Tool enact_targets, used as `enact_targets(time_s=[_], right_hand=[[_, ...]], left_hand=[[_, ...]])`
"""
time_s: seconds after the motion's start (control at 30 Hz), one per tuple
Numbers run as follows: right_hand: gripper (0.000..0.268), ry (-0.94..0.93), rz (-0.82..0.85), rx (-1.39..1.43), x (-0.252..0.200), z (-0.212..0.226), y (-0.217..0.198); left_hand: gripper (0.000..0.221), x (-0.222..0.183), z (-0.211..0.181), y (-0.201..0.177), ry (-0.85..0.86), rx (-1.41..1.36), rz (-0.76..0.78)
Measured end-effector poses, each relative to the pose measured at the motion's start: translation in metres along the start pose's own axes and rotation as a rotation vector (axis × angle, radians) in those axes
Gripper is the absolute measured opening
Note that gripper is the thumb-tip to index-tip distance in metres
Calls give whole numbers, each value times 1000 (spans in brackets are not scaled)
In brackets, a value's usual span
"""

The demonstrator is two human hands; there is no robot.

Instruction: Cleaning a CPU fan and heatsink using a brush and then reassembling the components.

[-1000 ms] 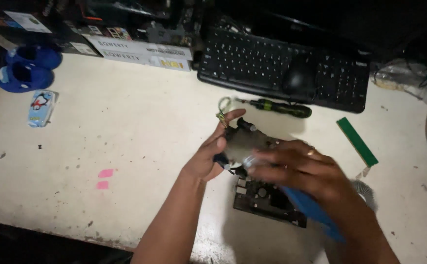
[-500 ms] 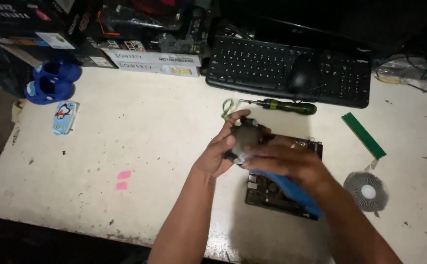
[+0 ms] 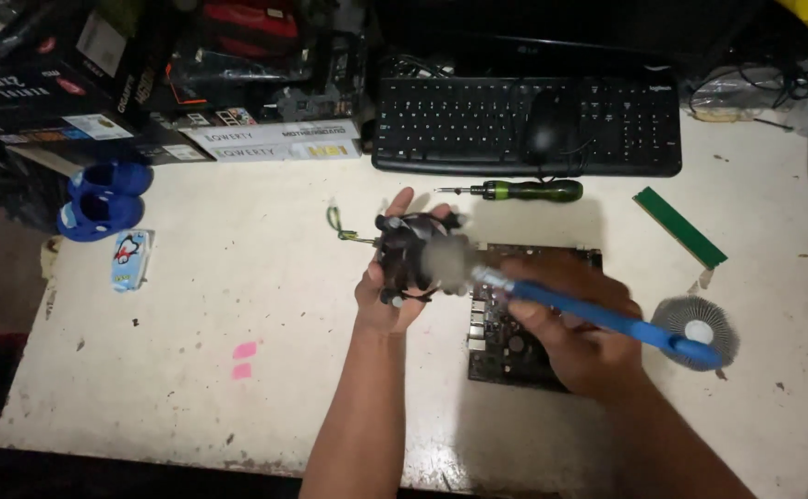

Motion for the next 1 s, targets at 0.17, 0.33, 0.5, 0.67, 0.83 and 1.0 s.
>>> enact_targets(time_s=[0.17,0.33,0.5,0.67,0.83,1.0], right_hand=[[25,-203,59,-91,7,-1,15],[27,-266,100,-191,24,18,43],[27,-292,146,-332,26,17,51],[23,-258,189,-336,26,21,66],[23,-207,193,-93,30,9,64],[18,-249,224,-144,23,2,67]], left_hand=[[102,0,-2,8,22,30,-38],[110,-2,6,3,9,12,-64],[116,-2,-1,-4,35,-6,-56],[113,-5,7,-1,24,-33,-84],[107,-2,10,-8,43,-20,-119],[112,-4,2,9,50,-76,-126]])
Point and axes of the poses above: each hand's wrist, its own x-axis towards the middle knuckle, its own y-axis out of the palm, z = x × y, the point moved 8 cm from there along x, towards the middle knuckle, and after that the axes turned 5 degrees about -z, right-handed, at the moved point
